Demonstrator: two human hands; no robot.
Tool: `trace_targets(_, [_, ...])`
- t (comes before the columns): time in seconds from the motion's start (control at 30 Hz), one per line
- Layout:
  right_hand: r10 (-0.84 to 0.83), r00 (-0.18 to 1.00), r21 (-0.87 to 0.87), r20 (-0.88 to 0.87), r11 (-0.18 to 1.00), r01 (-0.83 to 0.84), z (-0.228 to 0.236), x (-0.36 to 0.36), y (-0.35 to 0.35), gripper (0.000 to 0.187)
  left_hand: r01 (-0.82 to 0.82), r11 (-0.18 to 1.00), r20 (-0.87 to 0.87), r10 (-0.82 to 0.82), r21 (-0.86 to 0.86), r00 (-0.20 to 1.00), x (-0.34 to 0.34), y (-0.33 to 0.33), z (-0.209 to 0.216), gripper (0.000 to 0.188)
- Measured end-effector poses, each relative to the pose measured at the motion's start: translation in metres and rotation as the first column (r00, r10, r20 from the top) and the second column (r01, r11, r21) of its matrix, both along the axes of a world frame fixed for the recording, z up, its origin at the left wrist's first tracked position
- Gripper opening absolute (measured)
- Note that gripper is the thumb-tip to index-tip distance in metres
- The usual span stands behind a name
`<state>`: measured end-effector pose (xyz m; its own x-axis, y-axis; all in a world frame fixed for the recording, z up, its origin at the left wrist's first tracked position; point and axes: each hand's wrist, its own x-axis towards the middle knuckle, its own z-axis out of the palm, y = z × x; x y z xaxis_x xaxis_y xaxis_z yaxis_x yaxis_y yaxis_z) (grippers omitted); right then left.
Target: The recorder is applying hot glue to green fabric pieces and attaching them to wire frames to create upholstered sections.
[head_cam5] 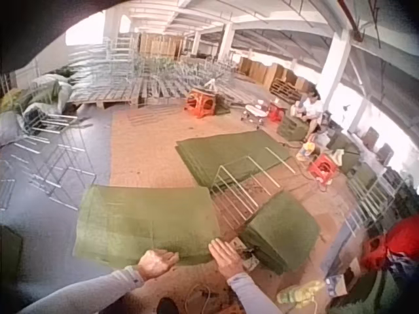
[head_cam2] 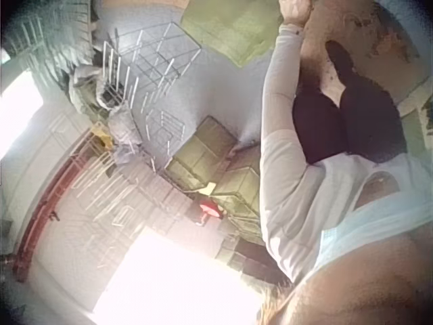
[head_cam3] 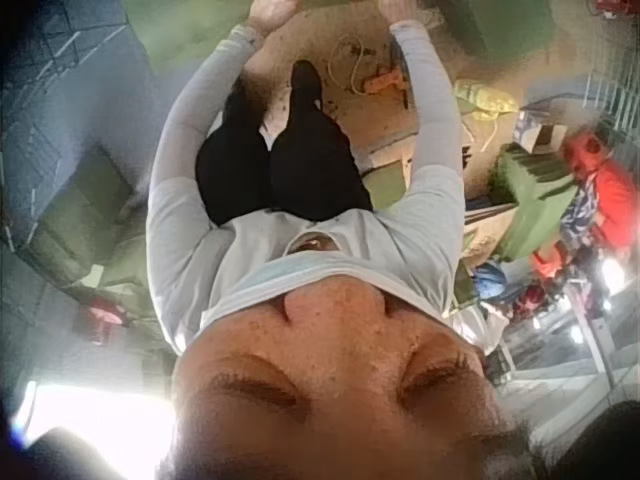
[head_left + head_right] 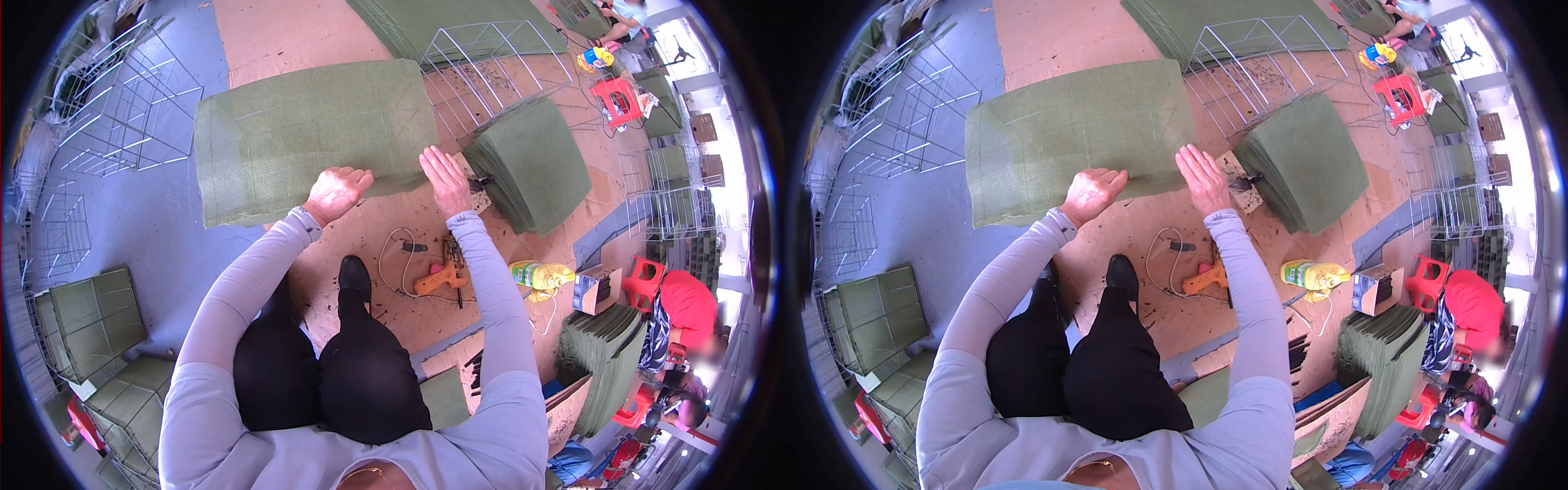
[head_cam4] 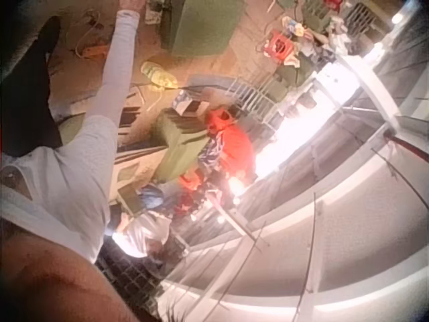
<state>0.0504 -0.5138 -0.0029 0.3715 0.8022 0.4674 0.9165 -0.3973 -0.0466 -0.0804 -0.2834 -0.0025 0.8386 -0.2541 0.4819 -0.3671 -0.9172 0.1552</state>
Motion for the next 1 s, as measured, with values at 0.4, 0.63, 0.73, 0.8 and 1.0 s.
trace_targets(0.4, [-0.150,0.984,0.004,0.091,0.989,0.151,-0.005,-0.015,0.004,0.032,0.008,0.999,-0.033,-0.009,-0.032,0.999,-0.003,-0.004,-0.004,0.024])
trace_targets(0.63, [-0.007,0.981,-0.289,0.193,0.955,0.064,0.013,-0.008,0.015,0.027,0.009,1.000,-0.036,-0.009,-0.011,0.999,-0.003,-0.001,-0.006,0.024])
trace_targets(0.73, [0.052,0.974,-0.298,0.221,0.954,0.017,0.014,-0.004,0.017,0.020,0.011,1.000,-0.043,-0.012,-0.010,0.999,-0.003,0.000,-0.007,0.023])
trace_targets(0.8, [0.097,0.984,-0.368,0.152,0.929,-0.035,0.016,-0.001,0.016,0.018,0.029,1.000,-0.043,-0.028,0.005,0.999,-0.003,-0.002,-0.008,0.023])
trace_targets(1.0, [-0.238,0.839,-0.549,-0.490,0.832,-0.084,0.069,0.017,0.047,0.032,0.034,0.999,-0.047,-0.034,-0.009,0.998,-0.003,0.000,-0.010,0.021])
